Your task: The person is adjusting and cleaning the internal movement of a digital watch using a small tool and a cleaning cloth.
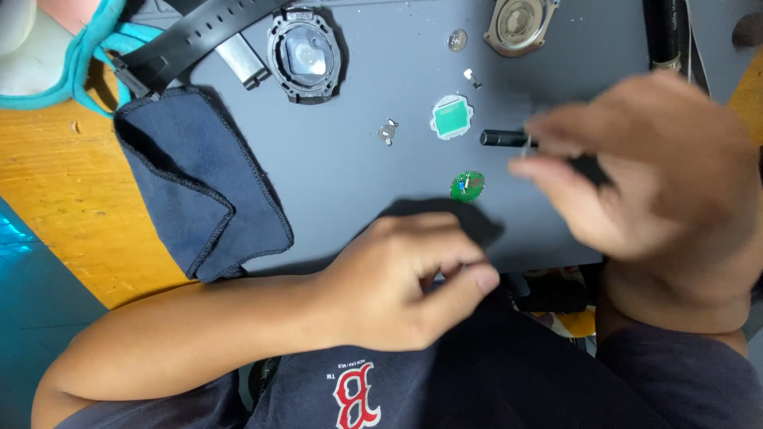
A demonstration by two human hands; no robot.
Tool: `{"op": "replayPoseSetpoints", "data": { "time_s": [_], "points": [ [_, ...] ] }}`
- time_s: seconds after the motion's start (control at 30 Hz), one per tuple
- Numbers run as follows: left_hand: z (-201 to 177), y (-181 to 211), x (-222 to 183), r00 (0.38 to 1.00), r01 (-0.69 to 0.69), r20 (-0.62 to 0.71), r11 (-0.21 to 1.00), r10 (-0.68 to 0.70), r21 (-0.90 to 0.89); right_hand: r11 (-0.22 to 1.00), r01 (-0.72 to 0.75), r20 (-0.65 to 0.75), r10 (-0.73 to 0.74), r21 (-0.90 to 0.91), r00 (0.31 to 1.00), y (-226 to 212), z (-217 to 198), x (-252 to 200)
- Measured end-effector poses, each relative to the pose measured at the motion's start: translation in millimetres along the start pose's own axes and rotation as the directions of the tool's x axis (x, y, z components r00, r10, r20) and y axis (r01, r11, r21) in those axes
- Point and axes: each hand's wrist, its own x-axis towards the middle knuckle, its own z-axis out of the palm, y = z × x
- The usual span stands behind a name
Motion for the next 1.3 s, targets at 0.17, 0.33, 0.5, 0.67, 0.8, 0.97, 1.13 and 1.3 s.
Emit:
{"op": "replayPoseSetpoints", "data": {
  "time_s": [0.17,0.33,0.5,0.67,0.8,0.97,1.13,1.3],
  "points": [
    [-1,-7,-6,0.884,-0.428,0.113,0.689,0.453,0.586,0.992,0.035,-0.081,-0.025,0.125,0.996,1,6,16],
    [-4,-9,-6,0.918,-0.254,0.117,0.336,0.378,0.907,0.987,0.022,-0.049,-0.015,0.158,0.999,0,8,18],
    [-2,-13,-6,0.954,-0.074,0.027,0.147,0.298,0.986,0.99,0.034,-0.045,-0.028,0.136,0.999,2,13,16],
    [-2,-15,-7,0.954,-0.04,0.016,0.074,0.3,0.996,0.991,0.024,-0.076,-0.014,0.134,0.997,-3,12,16],
    [-3,-15,-6,0.957,-0.022,0.008,0.046,0.291,0.999,0.995,-0.011,-0.084,0.019,0.099,0.996,-2,14,16],
    [-2,-16,-6,0.965,0.018,-0.028,0.04,0.262,0.999,0.993,0.03,-0.113,-0.017,0.111,0.993,-2,15,17],
    [-3,-15,-6,0.967,0.033,-0.042,0.04,0.252,0.999,0.997,0.037,-0.105,-0.029,0.072,0.994,-4,15,17],
    [-3,-14,-6,0.967,0.038,-0.043,0.024,0.252,0.999,0.997,0.065,-0.106,-0.061,0.04,0.993,-3,14,19]
  ]
}}
